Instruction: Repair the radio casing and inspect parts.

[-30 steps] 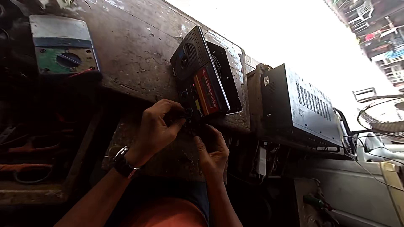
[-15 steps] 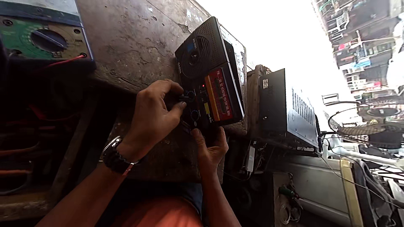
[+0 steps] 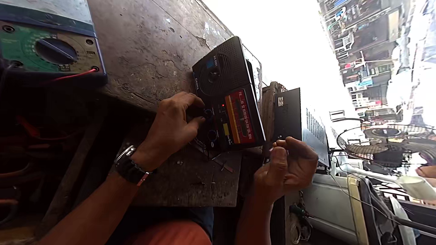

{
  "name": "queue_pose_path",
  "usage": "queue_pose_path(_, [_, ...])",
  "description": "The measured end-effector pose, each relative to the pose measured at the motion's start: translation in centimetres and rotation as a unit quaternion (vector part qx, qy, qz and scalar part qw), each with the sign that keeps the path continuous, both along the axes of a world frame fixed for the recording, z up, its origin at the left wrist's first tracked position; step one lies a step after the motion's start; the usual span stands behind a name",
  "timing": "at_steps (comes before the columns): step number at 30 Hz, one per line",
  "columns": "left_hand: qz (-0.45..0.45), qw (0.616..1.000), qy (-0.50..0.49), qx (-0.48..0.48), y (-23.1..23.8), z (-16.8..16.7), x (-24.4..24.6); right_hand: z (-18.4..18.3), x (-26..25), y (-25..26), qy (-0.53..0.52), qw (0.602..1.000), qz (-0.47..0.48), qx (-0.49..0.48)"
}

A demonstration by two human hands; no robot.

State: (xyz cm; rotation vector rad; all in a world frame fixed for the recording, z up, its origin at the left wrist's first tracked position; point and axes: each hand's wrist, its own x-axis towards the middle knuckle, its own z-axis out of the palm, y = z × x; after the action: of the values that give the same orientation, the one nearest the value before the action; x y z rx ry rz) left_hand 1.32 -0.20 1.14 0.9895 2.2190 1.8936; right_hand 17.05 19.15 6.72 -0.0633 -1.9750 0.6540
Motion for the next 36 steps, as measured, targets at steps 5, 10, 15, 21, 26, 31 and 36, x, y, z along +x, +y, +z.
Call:
queue_pose_path(5, [-0.004, 1.000, 0.015, 0.002, 0.5, -0.1, 0.0, 1.4, -2.3, 0.4, -0.032, 0.999, 0.026, -0.008])
queue_pose_path(10, [-0.001, 0.999, 0.037, 0.004, 0.6, -0.3, 0.1, 1.1, -3.3, -0.6, -0.090, 0.995, 0.051, 0.000])
queue_pose_path(15, [-0.003, 0.999, 0.048, 0.013, 0.9, -0.5, 0.2, 0.6, -3.6, -1.1, -0.149, 0.987, 0.064, -0.021])
queue_pose_path(21, [-0.006, 0.998, 0.056, 0.008, 0.9, -0.7, 0.0, 0.1, -3.8, -1.3, -0.153, 0.987, 0.052, -0.017])
queue_pose_path(26, [0.021, 0.996, 0.085, -0.023, 1.8, -1.1, -0.2, -0.1, -4.0, -1.1, -0.150, 0.986, 0.064, -0.020])
queue_pose_path(31, [-0.001, 0.995, 0.099, -0.027, 1.7, -1.3, -0.4, -0.2, -4.0, -1.0, -0.148, 0.986, 0.072, -0.015])
queue_pose_path(36, [-0.010, 0.995, 0.099, -0.027, 1.5, -1.1, -0.3, -0.6, -4.0, -1.0, -0.144, 0.987, 0.073, -0.018])
